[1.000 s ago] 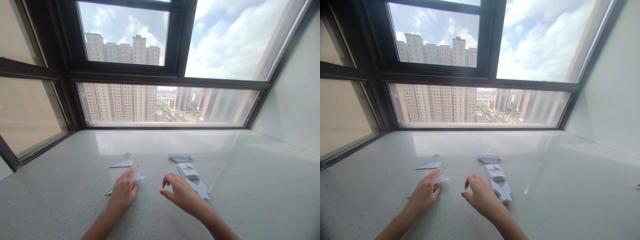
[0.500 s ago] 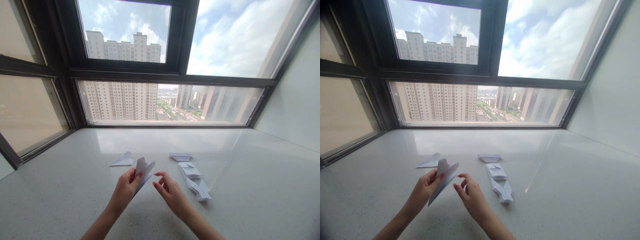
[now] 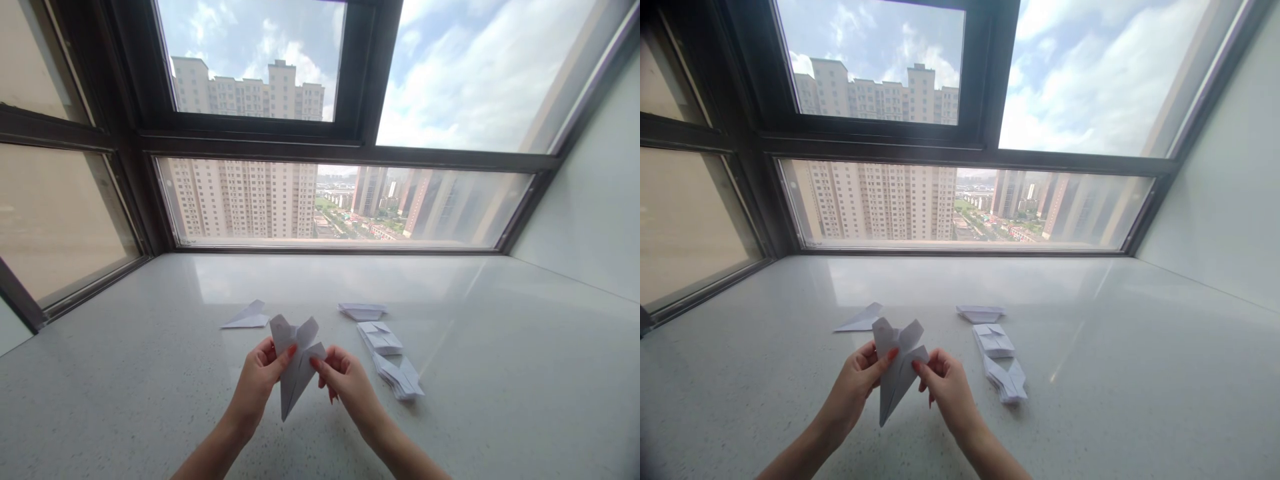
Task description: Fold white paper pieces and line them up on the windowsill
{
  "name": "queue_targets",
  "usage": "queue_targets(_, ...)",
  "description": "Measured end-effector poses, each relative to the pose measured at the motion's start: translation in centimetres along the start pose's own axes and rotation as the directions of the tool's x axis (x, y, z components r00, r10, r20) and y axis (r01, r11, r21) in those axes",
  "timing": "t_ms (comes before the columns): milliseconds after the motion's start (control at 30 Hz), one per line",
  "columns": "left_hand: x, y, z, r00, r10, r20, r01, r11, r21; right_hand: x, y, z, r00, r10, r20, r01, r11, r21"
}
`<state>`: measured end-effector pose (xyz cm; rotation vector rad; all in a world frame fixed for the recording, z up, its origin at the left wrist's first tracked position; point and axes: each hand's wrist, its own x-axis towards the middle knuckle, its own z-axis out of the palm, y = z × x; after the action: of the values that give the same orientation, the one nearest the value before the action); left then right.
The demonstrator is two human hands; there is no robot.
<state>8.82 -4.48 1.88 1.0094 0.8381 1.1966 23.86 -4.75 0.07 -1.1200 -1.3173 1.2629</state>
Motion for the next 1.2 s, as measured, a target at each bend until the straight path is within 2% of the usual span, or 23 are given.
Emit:
queue_targets(233, 0.1, 0.4, 0.0, 0.999, -0.032, -0.029, 0.032, 0.999, -0.013, 0.4, 0.0, -1.0, 0.989, -0.052, -0.139, 0.084, 0.969, 0.232)
queue_targets(333, 0.3, 0.2, -0.3, 0.998, 0.036, -0.046, -0.038, 0.998, -0.054, 0.3, -0.4, -1.2, 0.973, -0.05, -0.225, 0.133, 0.918, 0.373)
queue_targets(433, 0.5, 0.0, -0.4, 0.991, 0.101, -0.084, -0.106, 0.993, -0.054, 0.1, -0.9, -1.4, 0.964, -0.06, -0.261, 0.176, 0.877, 0.448)
queue_targets(533, 0.4, 0.1, -0.4, 0.983, 0.136, -0.121, -0.133, 0.991, 0.03, -0.2, -1.2, -1.5, 0.961, -0.091, -0.262, 0.209, 0.859, 0.467)
queue_targets(600, 0.3, 0.3, -0.6, 0.973, 0.192, -0.128, -0.173, 0.975, 0.143, -0.2, -1.3, -1.6, 0.962, -0.101, -0.255, 0.218, 0.846, 0.487)
queue_targets(733, 0.3, 0.5, -1.2, 0.924, 0.328, -0.197, -0.214, 0.87, 0.444, -0.1, -1.6, -1.7, 0.961, -0.096, -0.259, 0.222, 0.824, 0.521)
queue_targets(833, 0.5, 0.3, -1.7, 0.916, 0.337, -0.217, -0.204, 0.858, 0.471, 0.0, -1.7, -1.5, 0.95, -0.083, -0.3, 0.23, 0.837, 0.497)
queue_targets(1033, 0.9, -0.7, -1.9, 0.949, 0.296, -0.106, -0.227, 0.88, 0.417, -0.2, -1.5, -1.2, 0.952, -0.157, -0.261, 0.226, 0.939, 0.261)
queue_targets(1100, 1.0, -0.9, -1.9, 0.957, 0.279, -0.083, -0.218, 0.877, 0.428, -0.3, -1.6, -1.2, 0.958, -0.173, -0.23, 0.217, 0.959, 0.182)
queue_targets(1200, 1.0, -1.0, -1.8, 0.969, 0.241, -0.056, -0.202, 0.9, 0.386, -0.4, -1.5, -0.9, 0.983, -0.144, -0.117, 0.155, 0.983, 0.098)
